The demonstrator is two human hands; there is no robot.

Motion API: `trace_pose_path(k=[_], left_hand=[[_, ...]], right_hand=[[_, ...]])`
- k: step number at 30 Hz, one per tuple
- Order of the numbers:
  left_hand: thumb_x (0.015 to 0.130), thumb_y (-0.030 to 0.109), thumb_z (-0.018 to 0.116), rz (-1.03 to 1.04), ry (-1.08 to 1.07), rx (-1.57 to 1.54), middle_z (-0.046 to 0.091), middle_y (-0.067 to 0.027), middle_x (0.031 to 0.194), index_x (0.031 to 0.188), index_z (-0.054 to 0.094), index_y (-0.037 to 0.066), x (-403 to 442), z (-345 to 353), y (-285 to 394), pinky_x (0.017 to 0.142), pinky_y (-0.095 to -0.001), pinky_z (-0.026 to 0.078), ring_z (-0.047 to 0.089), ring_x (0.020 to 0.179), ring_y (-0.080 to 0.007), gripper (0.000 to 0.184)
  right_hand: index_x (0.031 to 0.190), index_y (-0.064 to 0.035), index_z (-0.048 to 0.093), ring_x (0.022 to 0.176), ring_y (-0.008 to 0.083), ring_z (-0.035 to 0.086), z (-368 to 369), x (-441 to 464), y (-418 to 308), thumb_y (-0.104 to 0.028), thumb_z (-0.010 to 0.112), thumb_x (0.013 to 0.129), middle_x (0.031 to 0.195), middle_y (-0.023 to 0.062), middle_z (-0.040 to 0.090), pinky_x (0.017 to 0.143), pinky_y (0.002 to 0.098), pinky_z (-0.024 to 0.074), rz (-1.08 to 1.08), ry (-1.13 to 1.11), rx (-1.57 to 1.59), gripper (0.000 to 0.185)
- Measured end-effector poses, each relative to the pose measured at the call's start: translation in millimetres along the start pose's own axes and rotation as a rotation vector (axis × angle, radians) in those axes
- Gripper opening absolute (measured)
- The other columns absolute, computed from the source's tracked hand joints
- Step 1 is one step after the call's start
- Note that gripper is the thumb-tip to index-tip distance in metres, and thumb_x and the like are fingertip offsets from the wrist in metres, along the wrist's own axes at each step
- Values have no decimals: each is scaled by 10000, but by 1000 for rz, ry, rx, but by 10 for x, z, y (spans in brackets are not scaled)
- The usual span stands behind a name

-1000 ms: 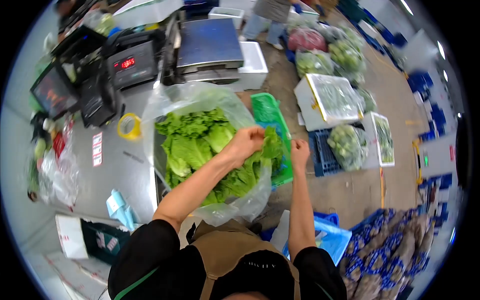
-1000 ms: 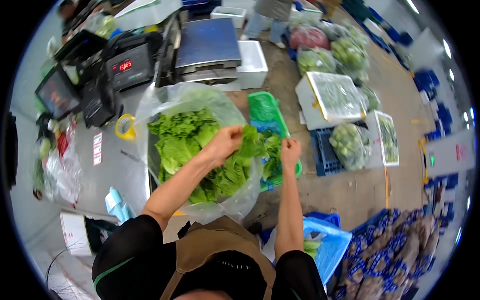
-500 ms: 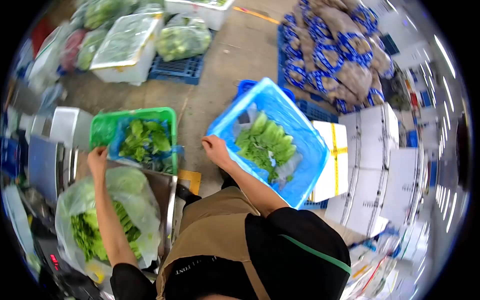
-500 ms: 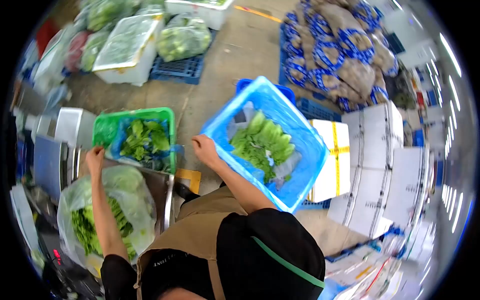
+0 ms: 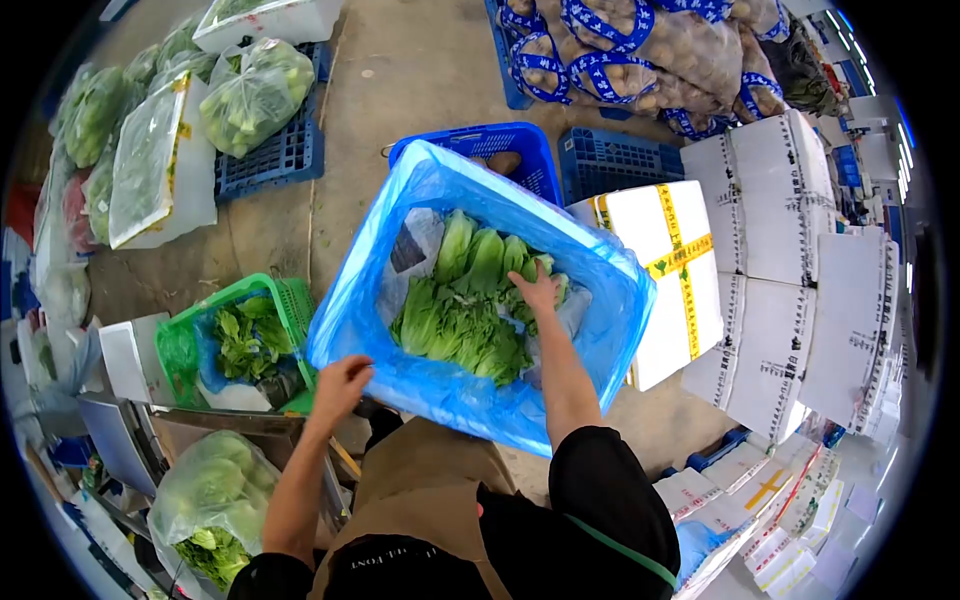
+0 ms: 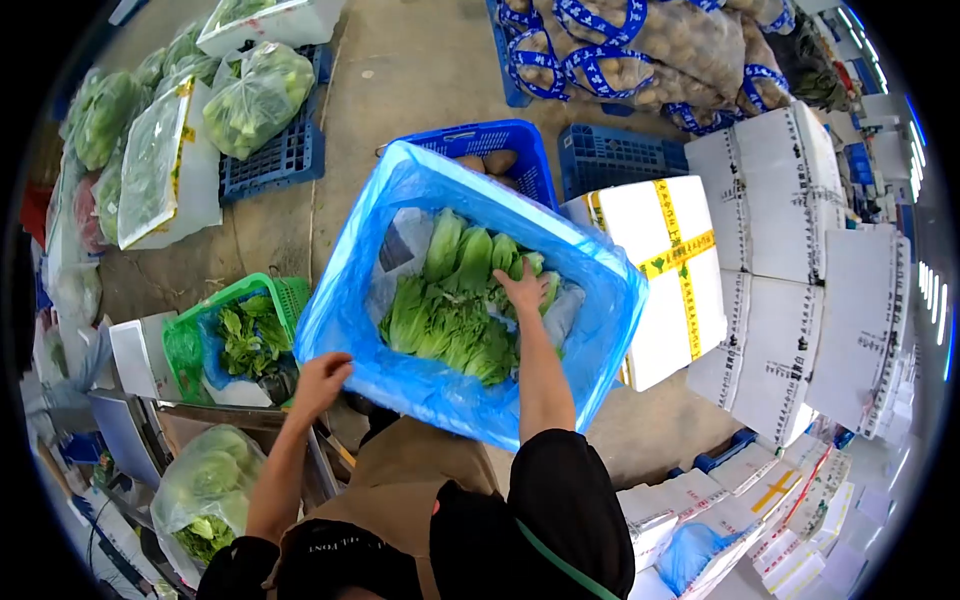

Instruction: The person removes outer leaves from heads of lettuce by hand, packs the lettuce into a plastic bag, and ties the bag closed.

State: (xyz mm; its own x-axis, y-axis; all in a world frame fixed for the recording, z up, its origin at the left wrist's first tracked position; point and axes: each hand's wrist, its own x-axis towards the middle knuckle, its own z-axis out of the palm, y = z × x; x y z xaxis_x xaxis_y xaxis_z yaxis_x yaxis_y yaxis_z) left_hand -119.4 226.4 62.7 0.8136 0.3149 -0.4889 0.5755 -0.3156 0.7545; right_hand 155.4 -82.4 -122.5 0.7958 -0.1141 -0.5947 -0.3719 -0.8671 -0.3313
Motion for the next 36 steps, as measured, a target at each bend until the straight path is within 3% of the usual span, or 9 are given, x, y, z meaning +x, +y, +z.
trace_pose_path(k=[5,12,17,19,25,28,32,34,36], left_hand=[[812,172,646,90,-210,26,667,-176,892,994,657,19,1094,931,327,729,-354,501,649,809,-278,237],[833,235,653,77,-267,283,571,-227,1203,1199,547,-33,2664,1804,365,947,-425,439,551,1121,-346,466],[811,278,685,67,-178,497,428,-210,1367,1395,320,16,3283,2482,201,1051,-463,335,394,1273,-363,737],[793,281,704,60,-121,561,393,-192,1391,1423,265,35,3247,2605,215,1054,-474,323,352,1296,-366,806],[754,195,729,-32,-98,384,412,-154,1321,1368,398,63,2682,2317,491,1038,-516,324,344,1284,-369,710],[750,118,729,-1,-28,-119,446,-141,1278,1270,518,65,2215,2099,365,1017,-424,379,411,1245,-319,564],[752,4,689,174,67,-223,436,-126,1245,1201,564,44,1605,1894,363,948,-379,424,474,1166,-298,468],[721,-16,705,260,121,-265,457,-118,1196,1138,603,30,1226,1627,724,932,-382,431,492,1132,-309,432],[683,-43,713,480,236,-212,477,-121,1147,1103,619,35,815,1391,942,918,-404,440,500,1110,-338,437]], right_hand=[[1407,-248,418,1375,499,19,147,498,-166,-748,653,627,1493,321,21,1047,649,67,100,-54,-135,956],[1395,-205,434,1361,530,-36,460,681,-339,-766,682,559,1466,369,-6,1022,647,79,304,40,-218,1037],[1180,-74,634,1333,556,66,590,541,-169,-640,778,548,1431,396,75,1009,686,104,82,298,-81,861],[1171,-48,633,1324,556,93,638,474,-145,-604,793,559,1422,396,102,994,697,129,50,343,-58,843],[1116,15,636,1277,559,216,612,-30,24,-446,850,563,1390,414,166,981,651,250,-246,530,56,751],[1079,27,617,1233,550,289,507,-411,57,-293,892,528,1382,399,181,956,622,309,-446,605,124,695],[1079,10,573,1227,554,301,188,-865,-45,-222,897,516,1374,394,192,966,616,314,-652,638,187,690],[1081,6,573,1235,564,293,-152,-1168,-187,-219,890,528,1368,398,196,972,613,316,-773,687,175,676],[1078,2,560,1239,558,296,-554,-1562,-361,-240,876,575,1342,391,224,957,610,343,-857,715,153,641]])
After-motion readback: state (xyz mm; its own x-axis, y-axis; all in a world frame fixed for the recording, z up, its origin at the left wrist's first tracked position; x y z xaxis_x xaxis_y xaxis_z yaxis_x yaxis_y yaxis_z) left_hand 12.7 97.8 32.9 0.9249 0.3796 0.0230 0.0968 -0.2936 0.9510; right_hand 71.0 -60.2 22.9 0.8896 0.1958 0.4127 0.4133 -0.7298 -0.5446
